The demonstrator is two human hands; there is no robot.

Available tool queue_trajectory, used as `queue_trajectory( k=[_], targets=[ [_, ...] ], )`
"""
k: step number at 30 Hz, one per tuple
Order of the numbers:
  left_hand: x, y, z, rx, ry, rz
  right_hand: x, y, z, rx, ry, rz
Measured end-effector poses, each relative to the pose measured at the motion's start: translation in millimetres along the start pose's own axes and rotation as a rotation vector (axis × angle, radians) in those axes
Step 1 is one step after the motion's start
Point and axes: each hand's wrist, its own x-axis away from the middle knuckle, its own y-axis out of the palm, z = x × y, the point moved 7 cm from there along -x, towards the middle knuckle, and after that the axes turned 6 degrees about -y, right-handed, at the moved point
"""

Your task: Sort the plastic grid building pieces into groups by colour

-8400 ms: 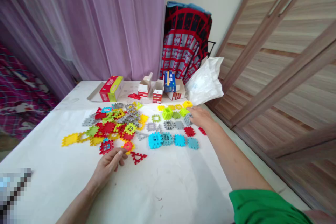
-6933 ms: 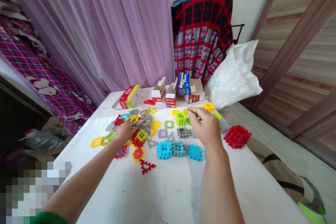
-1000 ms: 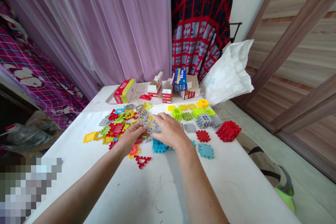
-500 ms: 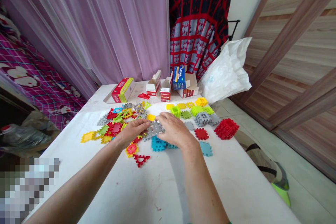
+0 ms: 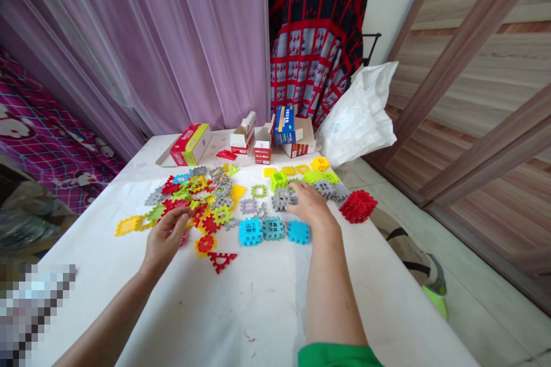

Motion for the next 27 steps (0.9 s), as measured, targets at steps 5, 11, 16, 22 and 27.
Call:
queue_trajectory(
  k=[5,11,16,22,27],
  targets=[
    [18,-16,-9,-0.108,0.006,0.021,-6,12,-5,0.017,-0.003,-0.038],
    [27,-28,-7,-0.1,-0.006,0.052,-6,17,-3,0.051,-0.032,-0.041],
    [25,-28,-9,-0.087,-0.021,0.041,-9,21,-3,0.055,-0.051,-0.016],
    [24,-27,-13,-0.071,-0.023,0.036,-8,19,-1,0.053,-0.041,-0.033],
    [14,-19,-2,-0.178,0.012,-0.012,-9,13,-1,0.044,-0.035,-0.026]
  ],
)
